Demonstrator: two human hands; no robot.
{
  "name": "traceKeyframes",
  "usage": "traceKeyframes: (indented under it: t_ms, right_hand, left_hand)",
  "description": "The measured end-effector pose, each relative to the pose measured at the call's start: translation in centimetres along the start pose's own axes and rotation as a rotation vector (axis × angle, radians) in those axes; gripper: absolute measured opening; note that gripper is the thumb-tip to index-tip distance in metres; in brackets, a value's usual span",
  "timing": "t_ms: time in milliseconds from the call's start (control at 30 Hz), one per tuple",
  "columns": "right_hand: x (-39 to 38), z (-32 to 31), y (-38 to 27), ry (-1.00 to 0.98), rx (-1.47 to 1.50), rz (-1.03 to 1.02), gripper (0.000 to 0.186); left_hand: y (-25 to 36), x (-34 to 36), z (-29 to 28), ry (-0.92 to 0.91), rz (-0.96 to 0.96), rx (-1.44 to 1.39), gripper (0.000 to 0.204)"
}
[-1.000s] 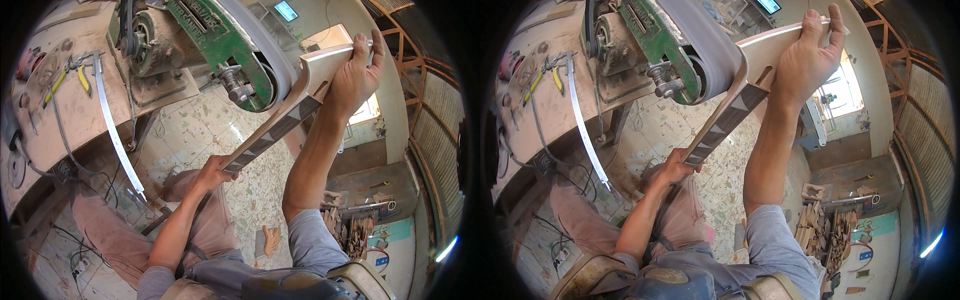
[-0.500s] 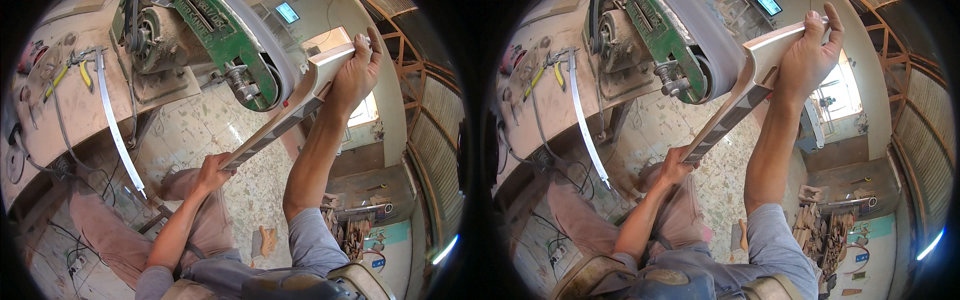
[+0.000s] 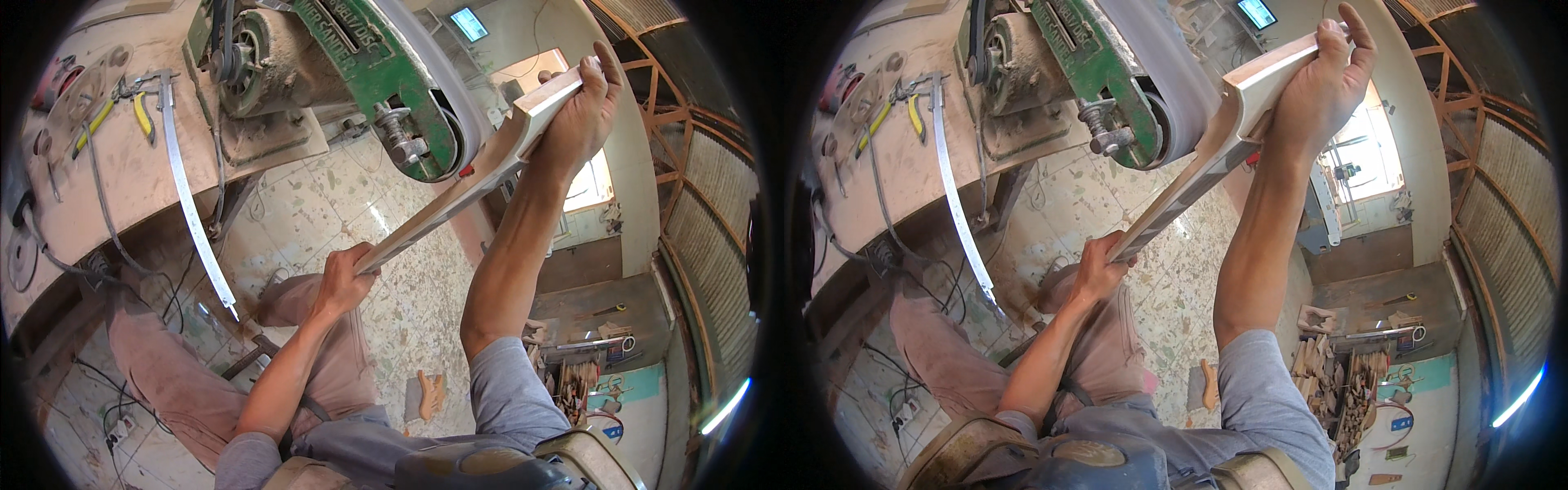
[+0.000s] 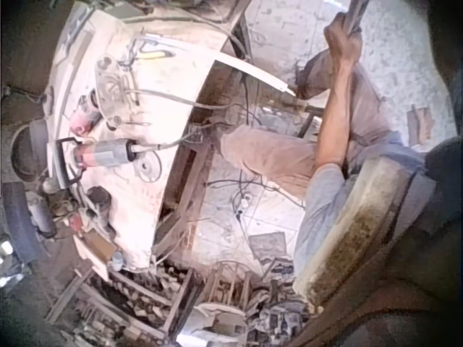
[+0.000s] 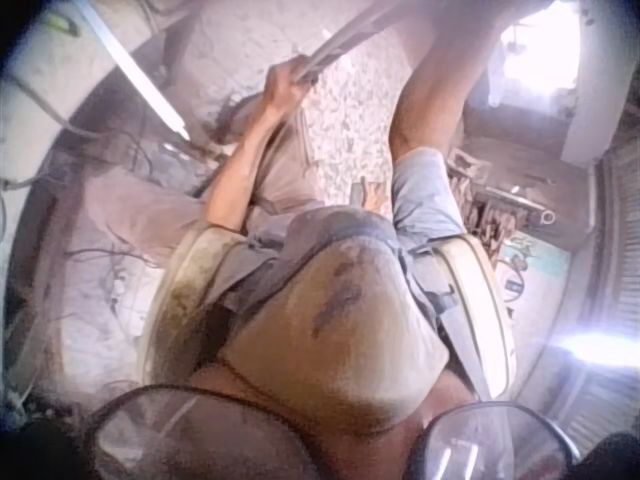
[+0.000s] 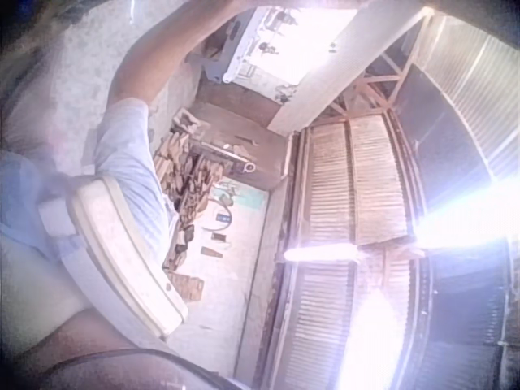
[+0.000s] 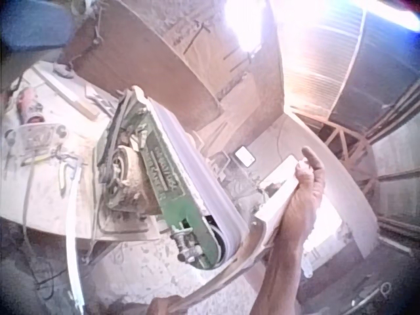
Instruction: The person shapes a wooden guitar neck by pressing it against a running belt sander, turning it frequently to smooth the curves, and later measures the neck width with a caliper.
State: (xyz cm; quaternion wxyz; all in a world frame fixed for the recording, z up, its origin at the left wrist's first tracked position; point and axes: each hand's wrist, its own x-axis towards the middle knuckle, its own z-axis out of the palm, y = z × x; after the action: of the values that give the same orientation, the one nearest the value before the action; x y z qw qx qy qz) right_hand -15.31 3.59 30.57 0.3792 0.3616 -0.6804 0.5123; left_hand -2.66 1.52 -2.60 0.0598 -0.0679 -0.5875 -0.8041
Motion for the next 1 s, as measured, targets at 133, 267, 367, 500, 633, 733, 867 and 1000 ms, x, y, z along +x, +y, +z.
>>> traceKeyframes:
  t_ms: [133,267,367,500,633,733,867,1000]
  right_hand:
    - [0.0,-0.1,0.2,-0.056,0.047,0.028,0.026]
    - [-0.5,0.7,-0.1,-0.033,0.136,0.074,0.027]
    - [-0.6,0.9,0.4,-0.034,0.260,0.111,0.028]
    - [-0.3,-0.1,1.5,-0.098,0.409,0.152,0.028]
    - [0.9,-0.5,1.5,-0.132,0.512,0.186,0.032]
    - [2.3,-0.5,1.3,-0.164,0.630,0.224,0.033]
    - [2.0,-0.2,1.2,-0.190,0.631,0.189,0.032]
    - [1.3,-0.6,1.6,-0.199,0.651,0.202,0.031]
  left_hand:
    - [-0.2,-0.1,0.1,0.032,0.005,0.033,0.028]
    - [-0.4,-0.3,0.6,0.134,0.082,0.085,0.025]
    - [-0.9,-0.8,0.5,0.169,0.075,0.122,0.027]
    - [-1.1,-1.5,0.8,0.206,0.071,0.160,0.029]
    - [0.1,-1.8,0.5,0.262,0.093,0.190,0.028]
    - [0.9,-1.3,-0.3,0.306,0.128,0.216,0.027]
    - [1.1,-1.4,-0.1,0.303,0.103,0.216,0.026]
    - [0.2,-1.7,-0.1,0.337,0.143,0.265,0.030]
